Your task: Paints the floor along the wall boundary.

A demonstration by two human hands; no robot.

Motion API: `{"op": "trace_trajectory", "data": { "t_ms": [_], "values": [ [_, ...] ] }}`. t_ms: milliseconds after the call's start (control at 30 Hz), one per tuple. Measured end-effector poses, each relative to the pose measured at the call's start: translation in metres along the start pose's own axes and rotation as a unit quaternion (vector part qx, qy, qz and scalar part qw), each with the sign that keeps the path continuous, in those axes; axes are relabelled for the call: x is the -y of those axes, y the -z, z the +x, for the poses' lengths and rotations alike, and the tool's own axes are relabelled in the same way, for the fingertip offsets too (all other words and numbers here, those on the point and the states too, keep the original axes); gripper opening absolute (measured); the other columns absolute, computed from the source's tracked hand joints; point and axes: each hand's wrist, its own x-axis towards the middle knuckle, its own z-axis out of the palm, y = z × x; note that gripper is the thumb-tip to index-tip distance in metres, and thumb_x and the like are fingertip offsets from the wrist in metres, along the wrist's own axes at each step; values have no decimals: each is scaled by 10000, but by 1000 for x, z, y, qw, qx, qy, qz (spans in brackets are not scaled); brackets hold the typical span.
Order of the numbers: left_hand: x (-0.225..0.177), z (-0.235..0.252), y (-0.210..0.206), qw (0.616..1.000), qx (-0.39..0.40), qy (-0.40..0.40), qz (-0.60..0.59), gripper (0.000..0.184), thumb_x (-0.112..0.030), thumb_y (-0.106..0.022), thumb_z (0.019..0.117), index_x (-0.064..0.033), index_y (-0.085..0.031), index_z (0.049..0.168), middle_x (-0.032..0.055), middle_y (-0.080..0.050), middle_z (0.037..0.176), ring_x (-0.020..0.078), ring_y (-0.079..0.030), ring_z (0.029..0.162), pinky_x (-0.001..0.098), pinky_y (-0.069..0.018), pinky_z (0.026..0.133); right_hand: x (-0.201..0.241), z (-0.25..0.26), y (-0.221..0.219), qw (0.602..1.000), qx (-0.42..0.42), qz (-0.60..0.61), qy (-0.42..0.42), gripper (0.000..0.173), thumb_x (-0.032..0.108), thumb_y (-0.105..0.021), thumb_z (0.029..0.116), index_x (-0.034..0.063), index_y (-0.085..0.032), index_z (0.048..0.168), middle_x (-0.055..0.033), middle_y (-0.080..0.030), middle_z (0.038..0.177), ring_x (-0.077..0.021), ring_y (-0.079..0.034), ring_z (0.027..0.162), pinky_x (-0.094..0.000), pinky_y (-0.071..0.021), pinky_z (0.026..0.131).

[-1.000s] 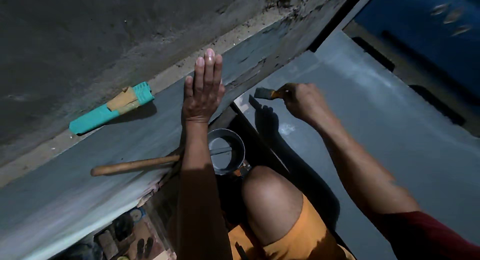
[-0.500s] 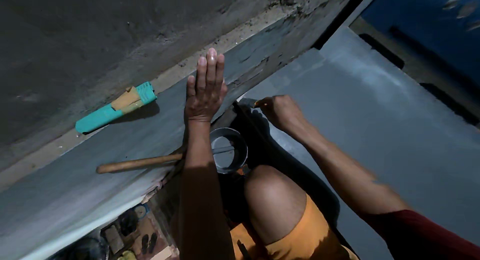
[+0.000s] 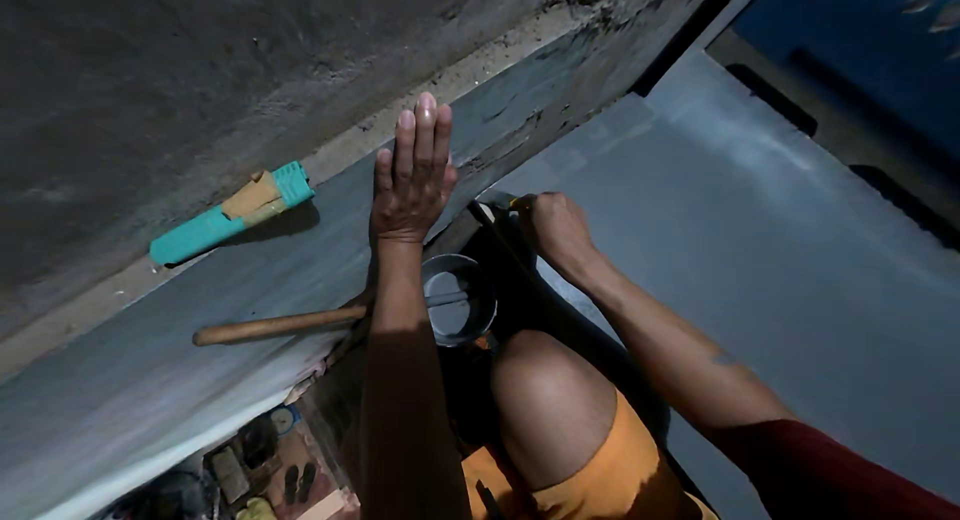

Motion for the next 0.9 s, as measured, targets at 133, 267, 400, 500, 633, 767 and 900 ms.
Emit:
{"op": "trace_trajectory", "data": {
  "t_ms": [133, 267, 400, 500, 633, 767, 900],
  "values": [
    [0, 0, 1, 1000, 1, -2, 6, 655, -330, -396, 1077, -90, -179, 1647, 82, -103, 1732, 227, -15, 1595, 478, 34, 1255, -4, 1, -1, 999, -23, -13, -21, 122, 131, -647, 981, 51, -733, 950, -223, -681, 888, -433, -688, 801, -609, -550, 618],
    [-1, 1, 1, 1000, 3, 4, 7, 651, -327, -394, 1077, -95, -183, 1647, 79, -121, 1730, 227, -27, 1594, 472, 23, 1255, 3, -3, -1, 1000, -13, -21, -10, 115, 150, -655, 976, 71, -738, 961, -211, -684, 896, -424, -690, 806, -612, -548, 616],
    [-1, 1, 0, 1000, -1, 5, 0, 659, -330, -399, 1076, -103, -170, 1652, 62, -102, 1734, 213, -15, 1596, 470, 20, 1261, 4, -1, -6, 1000, 1, -25, 15, 137, 172, -648, 986, 100, -763, 1007, -185, -701, 925, -403, -697, 823, -602, -558, 640],
    [-1, 0, 0, 1000, -4, 3, -3, 669, -332, -405, 1076, -107, -155, 1655, 63, -82, 1737, 214, 5, 1597, 470, 29, 1263, -2, 2, -5, 1000, 5, -21, 21, 124, 159, -654, 982, 101, -763, 997, -179, -698, 927, -391, -696, 825, -591, -560, 643],
    [-1, 0, 2, 1000, 3, 5, 0, 645, -324, -412, 1072, -98, -209, 1641, 74, -132, 1729, 219, -33, 1594, 467, 16, 1257, -6, 8, 2, 1000, -9, -26, -16, 150, 158, -627, 994, 92, -761, 985, -205, -701, 925, -428, -694, 838, -626, -543, 635],
    [-1, 1, 1, 1000, -5, 5, 0, 649, -322, -417, 1070, -97, -209, 1643, 82, -132, 1728, 225, -42, 1594, 476, 5, 1258, -6, 10, 0, 999, -12, -37, 1, 144, 152, -635, 982, 92, -766, 989, -192, -706, 921, -416, -699, 836, -613, -552, 647],
    [-1, 0, 1, 1000, -5, 4, -8, 646, -327, -415, 1072, -102, -212, 1642, 76, -141, 1727, 222, -47, 1594, 468, 9, 1260, -10, 6, 1, 1000, -8, -16, 11, 121, 140, -654, 977, 102, -764, 1010, -198, -696, 929, -423, -691, 829, -622, -548, 634]
  ]
}}
